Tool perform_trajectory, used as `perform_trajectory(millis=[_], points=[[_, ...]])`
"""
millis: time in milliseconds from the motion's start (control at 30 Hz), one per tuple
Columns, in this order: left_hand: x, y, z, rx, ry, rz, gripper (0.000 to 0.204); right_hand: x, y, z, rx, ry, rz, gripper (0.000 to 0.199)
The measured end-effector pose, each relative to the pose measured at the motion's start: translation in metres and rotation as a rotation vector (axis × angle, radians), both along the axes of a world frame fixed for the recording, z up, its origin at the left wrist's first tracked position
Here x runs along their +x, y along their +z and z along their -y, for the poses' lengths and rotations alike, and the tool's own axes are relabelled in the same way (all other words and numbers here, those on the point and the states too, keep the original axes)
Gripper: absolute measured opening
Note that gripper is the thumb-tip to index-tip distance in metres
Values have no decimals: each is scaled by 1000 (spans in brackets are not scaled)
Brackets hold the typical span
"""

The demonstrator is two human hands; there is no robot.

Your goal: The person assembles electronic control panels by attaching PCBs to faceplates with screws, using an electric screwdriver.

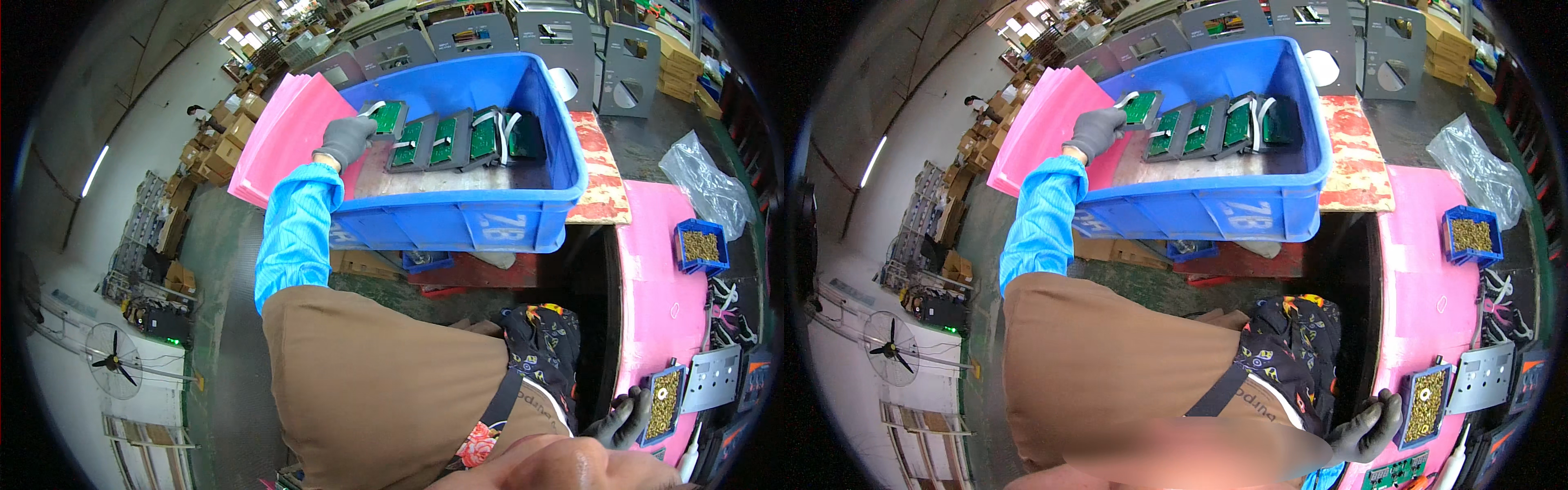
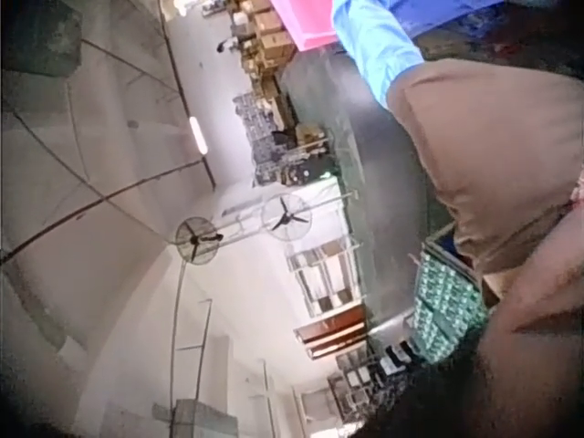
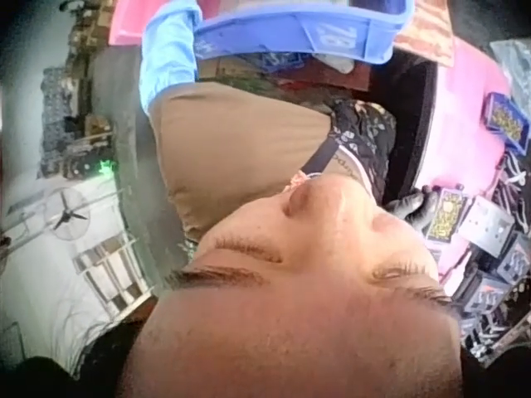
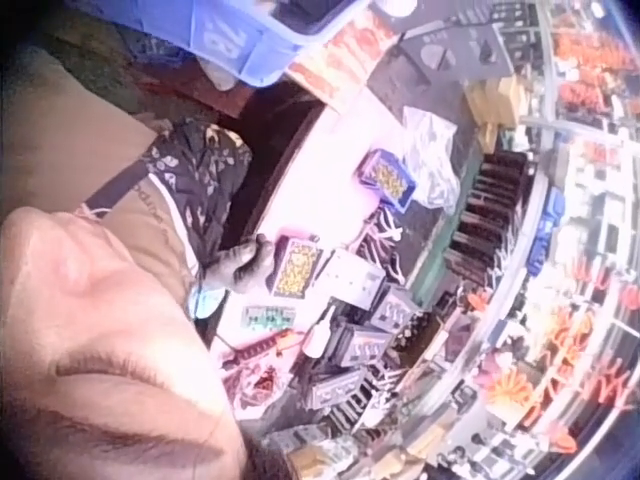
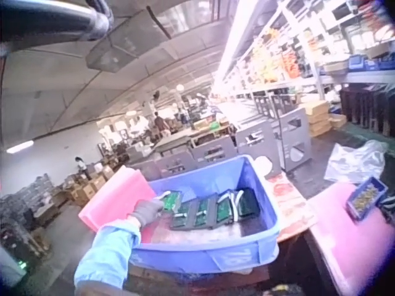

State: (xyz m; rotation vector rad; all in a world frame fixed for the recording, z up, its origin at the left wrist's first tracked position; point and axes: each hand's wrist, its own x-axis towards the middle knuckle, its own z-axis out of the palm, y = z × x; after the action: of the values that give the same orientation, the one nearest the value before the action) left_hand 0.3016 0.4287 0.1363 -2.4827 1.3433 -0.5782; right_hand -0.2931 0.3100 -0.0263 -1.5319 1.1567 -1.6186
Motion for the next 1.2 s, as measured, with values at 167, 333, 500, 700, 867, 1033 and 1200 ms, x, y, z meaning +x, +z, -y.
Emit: perform_trajectory(millis=[167, 333, 500, 700, 867, 1033, 1200], points=[[50, -22, -17, 190, -27, -103, 10, 10, 0, -4, 63, -23, -21, 30], [72, -44, -41, 332, -14, -102, 11, -2, -23, -9, 130, -65, -93, 29], [73, -55, -45, 401, 15, -95, 14, -31, -47, -16, 271, -62, -195, 28], [101, -111, -14, 445, -74, -213, 18, -59, -112, -54, 362, -52, -578, 29], [78, -85, -36, 336, 95, -430, 33, -77, -129, -69, 482, 161, -1085, 42], [74, -64, -39, 590, 97, -372, 29, -79, -164, -56, 655, 216, -1120, 25], [77, -41, -10, 408, 207, -364, 28, -79, -174, -79, 660, 125, -1082, 9]])
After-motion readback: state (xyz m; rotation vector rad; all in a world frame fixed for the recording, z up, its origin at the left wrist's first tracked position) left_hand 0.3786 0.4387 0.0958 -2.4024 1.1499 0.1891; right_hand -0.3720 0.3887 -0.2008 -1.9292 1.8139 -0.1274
